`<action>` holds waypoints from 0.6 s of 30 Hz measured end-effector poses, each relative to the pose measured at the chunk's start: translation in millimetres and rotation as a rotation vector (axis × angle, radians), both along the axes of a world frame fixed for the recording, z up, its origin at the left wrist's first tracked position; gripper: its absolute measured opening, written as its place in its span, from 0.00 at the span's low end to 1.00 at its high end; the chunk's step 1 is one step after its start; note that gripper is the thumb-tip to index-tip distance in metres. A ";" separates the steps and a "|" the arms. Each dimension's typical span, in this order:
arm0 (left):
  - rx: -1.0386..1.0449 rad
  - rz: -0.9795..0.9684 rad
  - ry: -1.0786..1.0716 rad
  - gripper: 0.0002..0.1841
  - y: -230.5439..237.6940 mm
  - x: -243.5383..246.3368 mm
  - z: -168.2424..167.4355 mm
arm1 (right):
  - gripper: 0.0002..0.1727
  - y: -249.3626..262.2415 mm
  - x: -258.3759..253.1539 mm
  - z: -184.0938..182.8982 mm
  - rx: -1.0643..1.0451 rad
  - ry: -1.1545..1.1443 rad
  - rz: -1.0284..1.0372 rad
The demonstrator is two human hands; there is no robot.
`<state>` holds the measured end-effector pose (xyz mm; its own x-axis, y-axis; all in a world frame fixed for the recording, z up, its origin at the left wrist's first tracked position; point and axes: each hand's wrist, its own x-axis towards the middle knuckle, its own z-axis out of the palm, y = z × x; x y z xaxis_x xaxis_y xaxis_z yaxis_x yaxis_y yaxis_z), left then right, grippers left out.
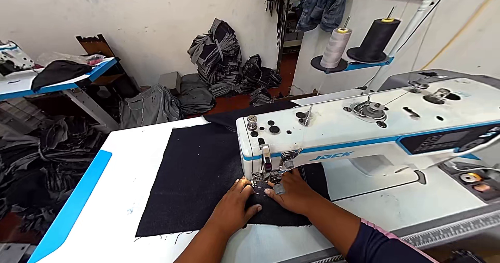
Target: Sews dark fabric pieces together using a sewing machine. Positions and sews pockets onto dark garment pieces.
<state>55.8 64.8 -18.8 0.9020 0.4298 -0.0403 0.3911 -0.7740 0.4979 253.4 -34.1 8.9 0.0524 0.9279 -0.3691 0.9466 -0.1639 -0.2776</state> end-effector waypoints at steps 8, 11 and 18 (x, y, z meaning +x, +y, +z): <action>0.045 -0.021 -0.093 0.25 5.4 -1.1 -8.8 | 0.32 0.7 0.0 0.3 0.033 -0.001 0.016; 0.010 0.036 0.005 0.25 -4.0 -5.1 -1.3 | 0.32 3.8 -0.6 10.1 0.018 0.008 0.018; -0.132 -0.028 -0.114 0.20 -71.4 -14.5 29.0 | 0.36 24.5 40.8 -11.2 0.240 -0.023 -0.284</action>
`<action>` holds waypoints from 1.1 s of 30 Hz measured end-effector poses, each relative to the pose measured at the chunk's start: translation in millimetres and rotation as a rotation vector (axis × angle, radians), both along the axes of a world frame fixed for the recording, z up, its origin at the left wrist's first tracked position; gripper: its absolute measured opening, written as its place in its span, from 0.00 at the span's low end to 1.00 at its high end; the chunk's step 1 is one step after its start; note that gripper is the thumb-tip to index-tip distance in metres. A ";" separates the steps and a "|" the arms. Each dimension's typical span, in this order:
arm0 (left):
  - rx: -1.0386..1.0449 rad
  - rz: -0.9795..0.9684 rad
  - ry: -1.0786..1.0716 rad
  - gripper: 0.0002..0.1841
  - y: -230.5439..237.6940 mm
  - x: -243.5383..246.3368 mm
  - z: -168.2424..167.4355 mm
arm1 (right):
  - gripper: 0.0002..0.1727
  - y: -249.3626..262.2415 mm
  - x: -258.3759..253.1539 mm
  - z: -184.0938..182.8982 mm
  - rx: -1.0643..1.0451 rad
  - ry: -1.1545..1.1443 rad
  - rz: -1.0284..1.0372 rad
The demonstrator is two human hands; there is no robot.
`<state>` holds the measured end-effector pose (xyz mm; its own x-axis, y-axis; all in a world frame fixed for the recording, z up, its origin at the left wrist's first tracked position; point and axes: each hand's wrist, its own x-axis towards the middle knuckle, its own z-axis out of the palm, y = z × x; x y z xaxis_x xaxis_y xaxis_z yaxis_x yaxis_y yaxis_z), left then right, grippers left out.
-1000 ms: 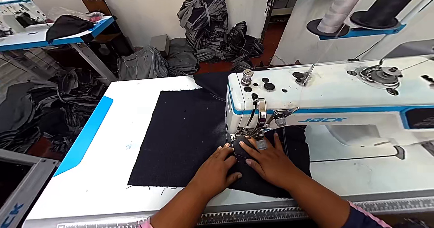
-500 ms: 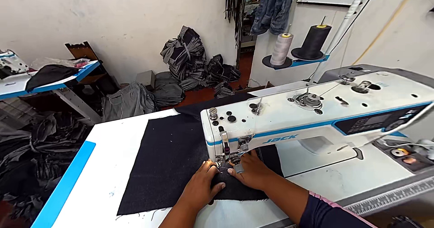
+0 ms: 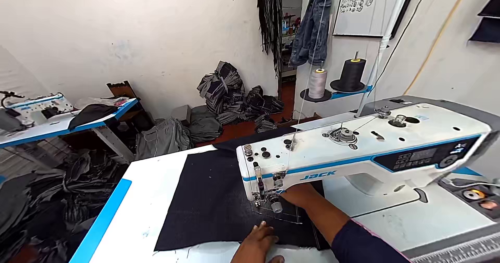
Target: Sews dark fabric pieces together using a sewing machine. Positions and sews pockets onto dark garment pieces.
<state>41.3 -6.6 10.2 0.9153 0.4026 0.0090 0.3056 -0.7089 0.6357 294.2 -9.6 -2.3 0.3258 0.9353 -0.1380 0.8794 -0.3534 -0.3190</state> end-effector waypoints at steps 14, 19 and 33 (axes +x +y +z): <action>0.102 -0.101 -0.220 0.08 10.3 -16.4 -37.2 | 0.27 -107.4 -78.1 -34.7 0.183 0.001 0.387; 0.072 -0.111 -0.251 0.09 20.4 -20.4 -45.2 | 0.28 -96.3 -55.7 -35.3 0.133 0.025 0.455; 0.234 -0.049 -0.282 0.06 92.7 13.2 -48.8 | 0.28 -33.7 -39.9 4.8 -0.117 0.093 0.339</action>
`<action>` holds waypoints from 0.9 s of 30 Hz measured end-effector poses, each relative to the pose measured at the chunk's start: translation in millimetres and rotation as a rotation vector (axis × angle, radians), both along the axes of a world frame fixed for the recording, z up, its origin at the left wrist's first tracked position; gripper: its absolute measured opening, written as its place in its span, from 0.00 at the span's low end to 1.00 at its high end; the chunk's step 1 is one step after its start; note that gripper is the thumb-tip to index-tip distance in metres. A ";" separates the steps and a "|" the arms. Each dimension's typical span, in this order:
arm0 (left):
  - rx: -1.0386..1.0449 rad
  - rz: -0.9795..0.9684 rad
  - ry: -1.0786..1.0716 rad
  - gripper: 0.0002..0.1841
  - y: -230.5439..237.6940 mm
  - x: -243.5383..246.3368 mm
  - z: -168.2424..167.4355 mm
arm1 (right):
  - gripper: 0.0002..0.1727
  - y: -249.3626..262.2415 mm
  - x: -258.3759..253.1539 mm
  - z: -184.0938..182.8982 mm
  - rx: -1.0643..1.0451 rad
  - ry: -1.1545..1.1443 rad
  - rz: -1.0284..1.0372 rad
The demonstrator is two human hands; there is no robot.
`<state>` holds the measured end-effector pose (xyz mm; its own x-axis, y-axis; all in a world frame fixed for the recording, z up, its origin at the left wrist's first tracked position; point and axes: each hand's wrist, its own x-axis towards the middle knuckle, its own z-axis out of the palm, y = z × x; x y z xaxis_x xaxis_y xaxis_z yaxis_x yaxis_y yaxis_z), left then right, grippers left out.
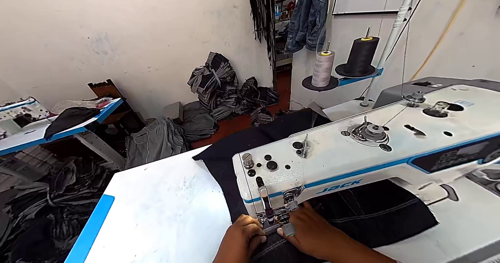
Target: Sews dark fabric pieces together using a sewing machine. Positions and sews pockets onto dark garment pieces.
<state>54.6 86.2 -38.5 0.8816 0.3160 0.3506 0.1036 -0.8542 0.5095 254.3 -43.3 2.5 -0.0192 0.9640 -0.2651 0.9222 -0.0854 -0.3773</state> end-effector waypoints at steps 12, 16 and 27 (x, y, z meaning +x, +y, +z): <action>-0.011 0.126 0.031 0.14 29.4 16.8 5.2 | 0.26 19.1 3.9 22.4 -0.015 0.025 -0.117; -0.136 0.242 0.598 0.43 35.1 22.3 38.3 | 0.21 10.0 -1.7 -1.9 0.350 -0.040 -0.107; -0.075 0.748 0.958 0.54 -48.9 21.9 53.7 | 0.16 -96.7 -50.4 -71.7 0.987 0.026 -0.010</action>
<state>76.5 37.2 15.1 0.3648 0.8484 -0.3836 0.9191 -0.3941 0.0023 203.9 -140.1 -69.2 -0.0047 0.7525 0.6586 0.9136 0.2710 -0.3031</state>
